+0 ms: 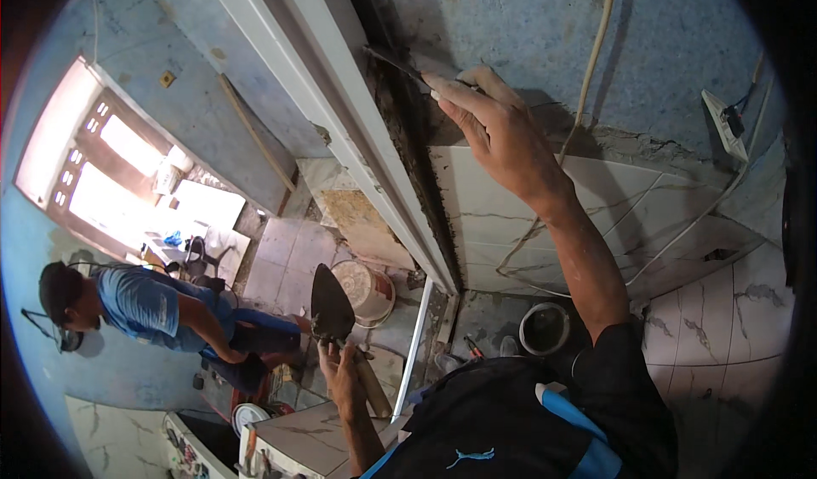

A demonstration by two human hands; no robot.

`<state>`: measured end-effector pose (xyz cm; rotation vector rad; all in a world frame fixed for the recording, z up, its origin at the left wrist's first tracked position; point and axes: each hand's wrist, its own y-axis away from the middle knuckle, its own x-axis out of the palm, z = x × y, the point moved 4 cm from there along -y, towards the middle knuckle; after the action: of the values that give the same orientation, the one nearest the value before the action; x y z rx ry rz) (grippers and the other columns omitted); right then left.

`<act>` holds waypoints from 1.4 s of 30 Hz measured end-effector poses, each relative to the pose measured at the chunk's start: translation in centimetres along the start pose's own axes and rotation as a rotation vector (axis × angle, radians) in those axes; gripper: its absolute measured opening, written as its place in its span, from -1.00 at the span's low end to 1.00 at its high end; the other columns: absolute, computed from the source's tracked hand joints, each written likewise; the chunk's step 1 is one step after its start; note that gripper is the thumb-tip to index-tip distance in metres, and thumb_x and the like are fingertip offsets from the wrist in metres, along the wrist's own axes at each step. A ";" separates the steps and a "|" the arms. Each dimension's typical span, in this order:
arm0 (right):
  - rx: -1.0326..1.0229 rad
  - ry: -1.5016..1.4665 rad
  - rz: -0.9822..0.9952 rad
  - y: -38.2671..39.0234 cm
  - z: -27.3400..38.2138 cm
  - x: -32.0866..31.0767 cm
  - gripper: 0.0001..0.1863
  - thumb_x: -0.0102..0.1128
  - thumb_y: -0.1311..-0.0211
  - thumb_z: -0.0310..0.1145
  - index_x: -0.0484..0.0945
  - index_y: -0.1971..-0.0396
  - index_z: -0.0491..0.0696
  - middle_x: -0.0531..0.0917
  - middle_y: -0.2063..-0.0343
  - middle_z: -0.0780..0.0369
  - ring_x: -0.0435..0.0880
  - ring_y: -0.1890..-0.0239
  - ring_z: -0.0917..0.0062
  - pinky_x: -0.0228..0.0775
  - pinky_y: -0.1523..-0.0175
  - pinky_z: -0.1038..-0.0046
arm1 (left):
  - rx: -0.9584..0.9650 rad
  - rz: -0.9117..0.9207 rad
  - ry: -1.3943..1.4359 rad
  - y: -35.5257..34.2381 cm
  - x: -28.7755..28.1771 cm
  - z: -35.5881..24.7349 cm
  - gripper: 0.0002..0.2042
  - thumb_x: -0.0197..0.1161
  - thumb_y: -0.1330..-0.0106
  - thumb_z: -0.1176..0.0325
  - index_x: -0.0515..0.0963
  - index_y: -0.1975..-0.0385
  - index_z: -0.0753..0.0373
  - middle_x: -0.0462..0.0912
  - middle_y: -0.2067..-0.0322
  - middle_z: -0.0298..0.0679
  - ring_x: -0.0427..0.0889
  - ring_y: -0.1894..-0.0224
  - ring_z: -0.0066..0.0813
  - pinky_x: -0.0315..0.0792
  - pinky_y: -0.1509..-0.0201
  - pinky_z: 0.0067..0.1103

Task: Applying plaster or filler to a wall gap next to a door frame using a putty knife and trowel.

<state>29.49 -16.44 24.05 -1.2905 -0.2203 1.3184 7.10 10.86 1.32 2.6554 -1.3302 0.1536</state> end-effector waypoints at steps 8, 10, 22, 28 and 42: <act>0.011 -0.005 0.050 2.9 -1.7 3.0 -0.59 0.10 -0.23 -0.46 0.49 -0.10 0.10 0.47 0.30 0.13 0.56 0.49 0.42 0.53 0.35 0.42 | -0.041 -0.026 -0.030 1.3 -0.6 -0.1 -0.67 0.15 -0.25 0.49 0.32 -0.01 0.29 0.48 0.26 -0.26 0.50 0.44 -0.55 0.46 0.42 -0.63; 0.047 0.026 0.107 4.4 -1.6 3.6 -0.54 0.10 -0.17 -0.55 0.49 -0.10 0.10 0.47 0.29 0.08 0.58 0.43 0.36 0.56 0.32 0.42 | -0.041 -0.063 -0.040 1.5 0.1 -0.7 -0.70 0.14 -0.26 0.50 0.33 0.03 0.29 0.47 0.31 -0.30 0.50 0.41 -0.59 0.44 0.41 -0.66; 0.622 -1.057 -0.160 7.3 0.7 4.8 -0.62 0.06 -0.35 -0.28 0.44 -0.05 -0.20 0.58 0.38 0.23 0.52 0.39 0.68 0.37 0.35 0.61 | -0.005 -0.023 -0.031 1.1 1.5 -0.3 -0.69 0.10 -0.20 0.57 0.36 0.04 0.25 0.49 0.35 -0.34 0.49 0.42 -0.61 0.45 0.43 -0.66; 0.663 -1.338 -0.429 2.4 6.0 8.6 -0.52 0.12 -0.30 -0.27 0.33 -0.15 -0.17 0.54 0.25 0.16 0.55 0.24 0.56 0.46 0.19 0.52 | -0.019 0.019 -0.041 1.5 2.1 -0.7 -0.73 0.11 -0.18 0.57 0.37 0.10 0.26 0.49 0.45 -0.33 0.51 0.53 -0.55 0.44 0.49 -0.66; 0.341 -0.830 -0.357 -2.3 6.8 6.0 -0.59 0.15 -0.21 -0.30 0.47 0.03 -0.26 0.57 0.44 -0.01 0.59 0.35 0.21 0.40 0.16 0.30 | 0.031 -0.087 -0.057 2.4 -1.1 -0.3 -0.70 0.08 -0.22 0.54 0.31 0.04 0.26 0.46 0.40 -0.31 0.49 0.53 -0.57 0.49 0.49 -0.63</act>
<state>27.81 -7.31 25.15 -0.3399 -0.7300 1.4324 4.55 10.35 1.70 2.7575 -1.2349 0.0881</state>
